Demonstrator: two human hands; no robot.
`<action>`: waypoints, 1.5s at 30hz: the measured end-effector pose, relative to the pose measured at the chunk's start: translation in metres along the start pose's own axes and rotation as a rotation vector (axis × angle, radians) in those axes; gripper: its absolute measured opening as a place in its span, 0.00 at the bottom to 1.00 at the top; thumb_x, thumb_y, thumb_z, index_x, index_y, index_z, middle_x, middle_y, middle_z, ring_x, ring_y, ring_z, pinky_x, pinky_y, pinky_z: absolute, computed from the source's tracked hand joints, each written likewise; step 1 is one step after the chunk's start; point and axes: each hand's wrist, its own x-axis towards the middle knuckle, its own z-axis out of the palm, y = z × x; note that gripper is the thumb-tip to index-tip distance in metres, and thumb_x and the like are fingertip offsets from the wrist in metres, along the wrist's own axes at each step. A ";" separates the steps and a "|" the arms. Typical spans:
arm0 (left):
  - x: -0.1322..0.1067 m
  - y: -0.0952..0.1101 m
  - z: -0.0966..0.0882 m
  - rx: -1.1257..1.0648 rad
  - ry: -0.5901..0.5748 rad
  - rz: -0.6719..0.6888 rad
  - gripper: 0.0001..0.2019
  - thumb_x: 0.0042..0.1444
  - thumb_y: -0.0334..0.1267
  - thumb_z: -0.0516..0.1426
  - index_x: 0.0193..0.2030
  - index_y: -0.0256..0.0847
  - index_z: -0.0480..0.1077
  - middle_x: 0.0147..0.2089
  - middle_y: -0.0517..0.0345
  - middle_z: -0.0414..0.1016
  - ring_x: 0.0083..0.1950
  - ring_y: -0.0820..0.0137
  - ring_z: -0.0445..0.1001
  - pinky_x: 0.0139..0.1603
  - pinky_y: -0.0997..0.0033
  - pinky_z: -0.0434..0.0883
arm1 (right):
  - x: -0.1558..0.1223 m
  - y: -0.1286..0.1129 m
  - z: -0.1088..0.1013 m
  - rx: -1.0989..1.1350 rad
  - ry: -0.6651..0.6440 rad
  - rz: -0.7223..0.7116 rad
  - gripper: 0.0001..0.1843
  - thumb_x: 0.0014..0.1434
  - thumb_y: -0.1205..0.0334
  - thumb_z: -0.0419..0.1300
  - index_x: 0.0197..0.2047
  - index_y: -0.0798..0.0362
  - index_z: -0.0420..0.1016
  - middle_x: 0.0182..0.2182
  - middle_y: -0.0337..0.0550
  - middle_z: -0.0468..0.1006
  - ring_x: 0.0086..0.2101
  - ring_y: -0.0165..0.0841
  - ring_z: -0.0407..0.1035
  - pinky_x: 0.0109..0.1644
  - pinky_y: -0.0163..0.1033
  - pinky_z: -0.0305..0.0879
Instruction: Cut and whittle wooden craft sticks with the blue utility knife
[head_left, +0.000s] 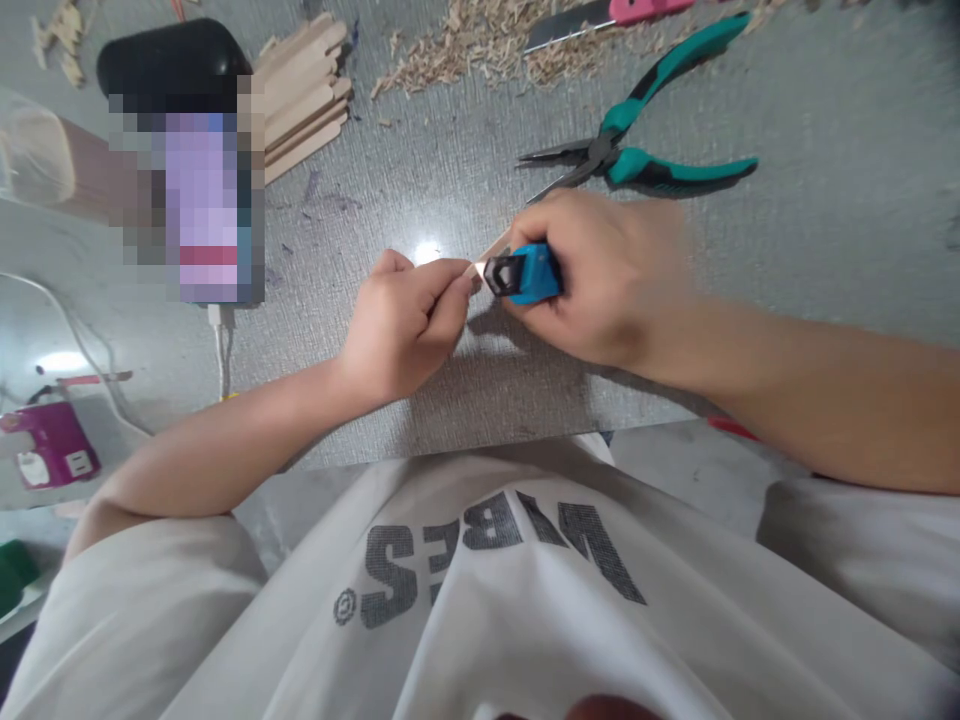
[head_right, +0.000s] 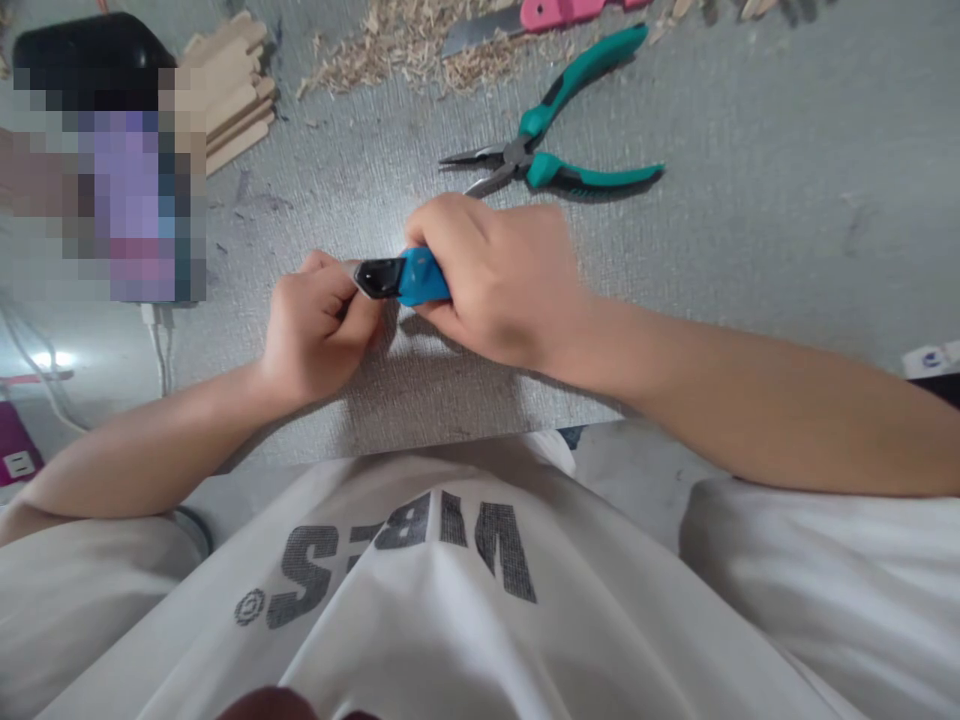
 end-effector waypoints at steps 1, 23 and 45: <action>0.000 0.002 0.000 -0.039 0.009 -0.037 0.21 0.81 0.43 0.54 0.31 0.49 0.70 0.23 0.61 0.72 0.27 0.65 0.66 0.54 0.46 0.76 | 0.000 0.002 0.000 0.017 0.029 0.001 0.19 0.76 0.48 0.57 0.61 0.44 0.83 0.50 0.47 0.92 0.45 0.47 0.85 0.42 0.49 0.69; -0.006 0.000 -0.002 0.214 0.089 -0.002 0.05 0.72 0.35 0.61 0.44 0.46 0.80 0.32 0.61 0.81 0.34 0.63 0.79 0.54 0.47 0.74 | 0.004 0.020 -0.040 0.538 -0.128 0.266 0.21 0.82 0.41 0.61 0.38 0.41 0.74 0.26 0.38 0.81 0.35 0.38 0.83 0.44 0.49 0.73; 0.006 -0.016 -0.015 0.508 -0.271 0.245 0.32 0.69 0.60 0.68 0.76 0.59 0.73 0.80 0.41 0.70 0.75 0.31 0.67 0.70 0.27 0.59 | 0.018 0.011 -0.043 0.884 -0.280 0.464 0.18 0.82 0.50 0.63 0.37 0.43 0.76 0.27 0.38 0.81 0.28 0.33 0.81 0.35 0.44 0.71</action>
